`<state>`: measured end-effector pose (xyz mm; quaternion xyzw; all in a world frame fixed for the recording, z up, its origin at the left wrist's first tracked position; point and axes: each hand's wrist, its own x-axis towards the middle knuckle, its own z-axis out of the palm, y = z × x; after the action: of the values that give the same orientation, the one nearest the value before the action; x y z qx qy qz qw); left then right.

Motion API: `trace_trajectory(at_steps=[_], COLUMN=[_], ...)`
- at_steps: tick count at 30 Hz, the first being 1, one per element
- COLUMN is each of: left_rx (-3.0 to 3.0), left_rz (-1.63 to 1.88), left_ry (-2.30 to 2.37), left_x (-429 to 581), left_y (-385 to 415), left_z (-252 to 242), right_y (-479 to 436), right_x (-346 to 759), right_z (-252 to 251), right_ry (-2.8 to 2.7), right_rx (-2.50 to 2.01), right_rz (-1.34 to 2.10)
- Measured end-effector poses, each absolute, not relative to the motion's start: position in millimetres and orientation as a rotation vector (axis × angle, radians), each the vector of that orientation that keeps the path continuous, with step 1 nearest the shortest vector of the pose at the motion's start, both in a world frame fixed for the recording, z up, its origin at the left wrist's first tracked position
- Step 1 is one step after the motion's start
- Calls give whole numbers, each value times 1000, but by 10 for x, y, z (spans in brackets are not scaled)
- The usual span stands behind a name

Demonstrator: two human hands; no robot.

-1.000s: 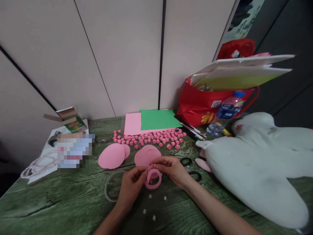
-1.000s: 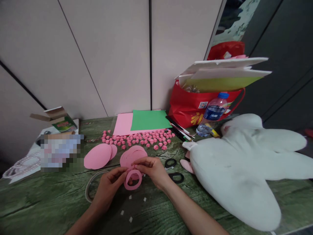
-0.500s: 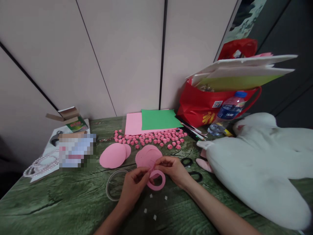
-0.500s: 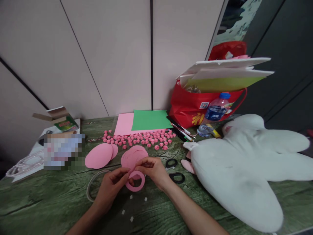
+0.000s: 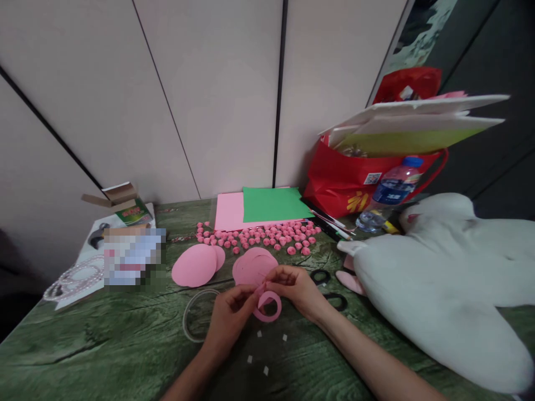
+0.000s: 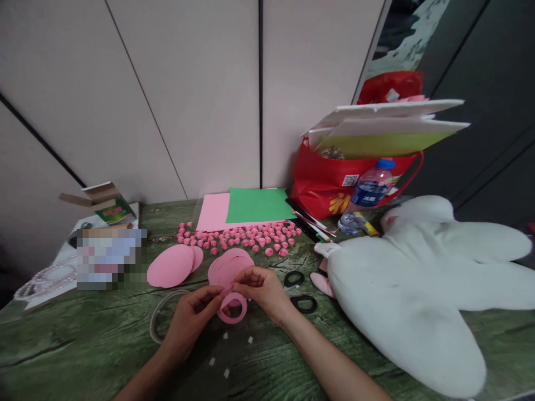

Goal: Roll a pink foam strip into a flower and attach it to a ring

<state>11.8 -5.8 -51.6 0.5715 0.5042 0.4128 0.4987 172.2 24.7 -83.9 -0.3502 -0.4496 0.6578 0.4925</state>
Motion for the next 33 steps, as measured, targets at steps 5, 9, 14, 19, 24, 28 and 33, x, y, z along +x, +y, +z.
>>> trace_trajectory(at_steps=[5, 9, 14, 19, 24, 28, 33], left_rx=[1396, 1387, 1372, 1395, 1429, 1464, 1494], left_rz=[989, 1017, 1030, 1014, 993, 961, 975], left_ry=[1220, 1233, 1237, 1227, 1200, 1219, 1256], left_x=[110, 109, 117, 112, 114, 121, 129], left_y=[-58, -54, -54, -55, -59, -69, -76], left_z=[-536, -517, -492, -513, -514, -496, -471], right_y=[238, 226, 225, 228, 210, 204, 197], right_x=[1707, 1701, 1710, 1706, 1687, 1682, 1679], right_z=[-829, -799, -780, -800, -771, -771, -808], right_ry=[-1109, -1125, -1173, -1164, -1186, -1231, -1225], right_rx=[-872, -881, -852, -879, -899, -904, -911], right_rz=[1557, 1552, 1548, 1536, 1526, 1513, 1536])
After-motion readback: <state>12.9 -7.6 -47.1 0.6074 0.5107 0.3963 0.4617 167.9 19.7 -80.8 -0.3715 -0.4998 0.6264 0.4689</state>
